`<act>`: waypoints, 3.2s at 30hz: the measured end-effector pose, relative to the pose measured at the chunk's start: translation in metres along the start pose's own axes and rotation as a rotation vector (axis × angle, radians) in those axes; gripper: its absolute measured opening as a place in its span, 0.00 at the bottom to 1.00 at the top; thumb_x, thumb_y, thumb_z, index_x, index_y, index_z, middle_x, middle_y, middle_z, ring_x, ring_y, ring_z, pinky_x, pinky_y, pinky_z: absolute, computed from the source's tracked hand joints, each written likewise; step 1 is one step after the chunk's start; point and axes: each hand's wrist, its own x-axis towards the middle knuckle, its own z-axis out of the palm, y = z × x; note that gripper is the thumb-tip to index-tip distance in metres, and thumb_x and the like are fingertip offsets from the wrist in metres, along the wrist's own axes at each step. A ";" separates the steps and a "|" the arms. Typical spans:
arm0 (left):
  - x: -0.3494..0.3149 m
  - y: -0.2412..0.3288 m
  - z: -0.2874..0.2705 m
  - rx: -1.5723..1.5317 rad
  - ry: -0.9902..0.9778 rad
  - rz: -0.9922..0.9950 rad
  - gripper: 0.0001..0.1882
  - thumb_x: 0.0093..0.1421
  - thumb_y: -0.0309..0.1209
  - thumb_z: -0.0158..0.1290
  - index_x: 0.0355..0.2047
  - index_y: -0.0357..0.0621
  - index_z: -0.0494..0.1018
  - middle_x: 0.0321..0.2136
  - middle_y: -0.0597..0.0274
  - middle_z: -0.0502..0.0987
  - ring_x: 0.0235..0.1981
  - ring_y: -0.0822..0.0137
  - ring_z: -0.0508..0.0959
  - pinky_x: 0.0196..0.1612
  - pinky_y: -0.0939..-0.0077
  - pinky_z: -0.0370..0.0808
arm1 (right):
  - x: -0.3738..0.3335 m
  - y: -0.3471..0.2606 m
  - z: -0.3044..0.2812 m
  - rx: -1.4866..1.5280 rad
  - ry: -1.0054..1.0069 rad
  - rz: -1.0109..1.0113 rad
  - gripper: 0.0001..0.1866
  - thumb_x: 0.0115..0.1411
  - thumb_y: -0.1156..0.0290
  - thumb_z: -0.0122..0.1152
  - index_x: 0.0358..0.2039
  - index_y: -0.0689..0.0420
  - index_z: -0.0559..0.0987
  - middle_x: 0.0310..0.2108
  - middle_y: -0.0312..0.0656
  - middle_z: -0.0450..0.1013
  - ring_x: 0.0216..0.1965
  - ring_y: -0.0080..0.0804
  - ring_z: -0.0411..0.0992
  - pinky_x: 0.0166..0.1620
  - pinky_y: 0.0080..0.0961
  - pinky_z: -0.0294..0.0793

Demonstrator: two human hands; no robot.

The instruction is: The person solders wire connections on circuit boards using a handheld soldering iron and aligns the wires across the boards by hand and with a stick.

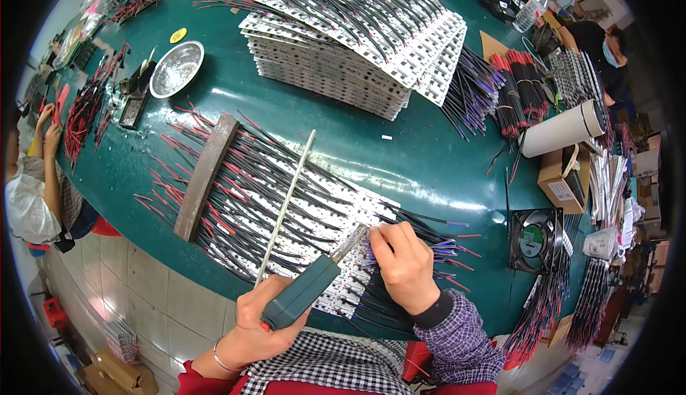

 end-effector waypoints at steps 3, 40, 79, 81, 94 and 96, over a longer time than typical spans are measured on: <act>-0.004 -0.002 0.000 -0.007 0.033 0.017 0.09 0.49 0.18 0.64 0.32 0.31 0.77 0.25 0.55 0.76 0.23 0.63 0.78 0.28 0.74 0.73 | -0.001 0.000 0.002 -0.007 -0.003 -0.005 0.15 0.45 0.78 0.61 0.36 0.66 0.79 0.32 0.41 0.69 0.33 0.34 0.71 0.29 0.25 0.73; -0.022 -0.008 -0.004 -0.051 0.136 -0.001 0.11 0.49 0.17 0.63 0.35 0.29 0.79 0.29 0.55 0.79 0.25 0.67 0.77 0.28 0.76 0.73 | -0.018 -0.016 -0.006 0.098 0.011 0.101 0.23 0.41 0.82 0.59 0.43 0.61 0.81 0.27 0.38 0.65 0.29 0.34 0.69 0.30 0.30 0.68; -0.020 -0.013 -0.008 -0.003 -0.042 -0.034 0.12 0.51 0.21 0.63 0.37 0.32 0.79 0.28 0.58 0.78 0.24 0.70 0.76 0.29 0.77 0.72 | -0.010 -0.016 0.003 0.107 0.065 0.112 0.24 0.34 0.86 0.59 0.37 0.63 0.81 0.26 0.42 0.64 0.28 0.38 0.69 0.27 0.33 0.69; -0.020 -0.010 -0.004 -0.017 0.018 0.026 0.11 0.50 0.19 0.63 0.35 0.32 0.78 0.26 0.57 0.77 0.23 0.67 0.76 0.28 0.75 0.72 | -0.010 -0.017 0.002 0.115 0.041 0.117 0.24 0.34 0.87 0.59 0.37 0.63 0.81 0.27 0.42 0.64 0.28 0.39 0.69 0.27 0.33 0.70; -0.026 -0.013 -0.004 -0.073 0.064 0.004 0.10 0.50 0.18 0.62 0.34 0.31 0.78 0.27 0.54 0.78 0.24 0.63 0.77 0.30 0.72 0.73 | -0.013 -0.013 0.006 0.150 0.110 0.128 0.18 0.40 0.83 0.61 0.36 0.61 0.81 0.26 0.39 0.64 0.28 0.35 0.69 0.27 0.30 0.70; -0.024 -0.013 -0.002 -0.070 0.065 0.019 0.09 0.50 0.18 0.62 0.34 0.31 0.78 0.26 0.54 0.78 0.24 0.63 0.77 0.29 0.72 0.73 | -0.015 -0.012 0.008 0.211 0.119 0.155 0.24 0.33 0.89 0.60 0.36 0.60 0.82 0.27 0.41 0.67 0.29 0.40 0.71 0.26 0.34 0.70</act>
